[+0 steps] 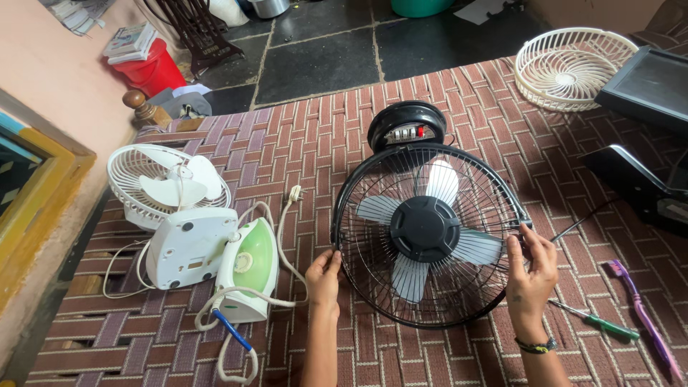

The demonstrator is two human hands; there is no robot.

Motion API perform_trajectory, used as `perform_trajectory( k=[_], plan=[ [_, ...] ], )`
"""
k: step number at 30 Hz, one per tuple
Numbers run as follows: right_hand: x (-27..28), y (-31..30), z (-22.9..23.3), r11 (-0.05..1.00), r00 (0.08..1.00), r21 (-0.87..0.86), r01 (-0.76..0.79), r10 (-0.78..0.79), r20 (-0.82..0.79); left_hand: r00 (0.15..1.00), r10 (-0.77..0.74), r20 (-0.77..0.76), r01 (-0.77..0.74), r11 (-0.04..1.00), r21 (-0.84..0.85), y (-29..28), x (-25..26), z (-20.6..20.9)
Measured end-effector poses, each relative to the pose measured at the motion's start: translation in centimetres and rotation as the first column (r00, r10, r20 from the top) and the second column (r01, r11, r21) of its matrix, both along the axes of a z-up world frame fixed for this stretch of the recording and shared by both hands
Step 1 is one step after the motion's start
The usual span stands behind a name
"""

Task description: The person aligns and attaches the front protective cage of a black electric fan using a screwdriver and by hand while sitting on a woven mat.

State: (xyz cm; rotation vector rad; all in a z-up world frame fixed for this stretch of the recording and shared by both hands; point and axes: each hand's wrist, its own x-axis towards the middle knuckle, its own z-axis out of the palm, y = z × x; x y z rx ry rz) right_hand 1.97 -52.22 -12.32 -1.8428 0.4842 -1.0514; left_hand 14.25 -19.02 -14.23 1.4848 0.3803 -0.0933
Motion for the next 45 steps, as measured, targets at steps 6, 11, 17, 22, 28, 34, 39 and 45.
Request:
perform_trajectory(
  k=[6, 11, 17, 22, 28, 34, 39, 45],
  plan=[
    [0.0, 0.1, 0.2, 0.998, 0.999, 0.059, -0.011, 0.008, 0.052, 0.999, -0.03, 0.04, 0.029, 1.0, 0.006, -0.3, 0.6, 0.6],
    [0.4, 0.0, 0.0, 0.977, 0.991, 0.204, -0.059, 0.033, 0.126, 0.995, -0.05, 0.089, 0.05, 0.999, 0.008, -0.3, 0.5, 0.8],
    [0.3, -0.9, 0.1, 0.945, 0.946, 0.296, -0.142, 0.041, 0.321, 0.97, -0.024, 0.24, 0.017, 0.999, 0.029, -0.7, -0.3, 0.9],
    [0.0, -0.7, 0.5, 0.976, 0.99, 0.216, -0.007, -0.024, 0.138, 0.967, -0.015, 0.253, -0.014, 0.993, 0.115, -1.0, -0.7, 1.9],
    [0.2, -1.4, -0.8, 0.957, 0.991, 0.29, -0.025, -0.015, 0.135, 0.916, -0.045, 0.398, -0.11, 0.927, 0.357, -1.3, -0.8, 2.2],
    [0.0, -1.4, -1.0, 0.968, 0.994, 0.249, 0.025, -0.052, 0.099, 0.957, -0.059, 0.285, -0.06, 0.918, 0.393, -0.9, -0.5, 3.0],
    [0.2, -1.6, -0.4, 0.954, 0.975, 0.296, -0.042, -0.026, 0.222, 0.922, -0.094, 0.376, -0.107, 0.871, 0.479, -1.1, -0.6, 2.5],
    [0.0, -1.1, -0.2, 0.977, 0.985, 0.212, 0.019, -0.055, 0.166, 0.909, -0.053, 0.413, -0.126, 0.91, 0.394, -1.3, -0.3, 2.4]
  ],
)
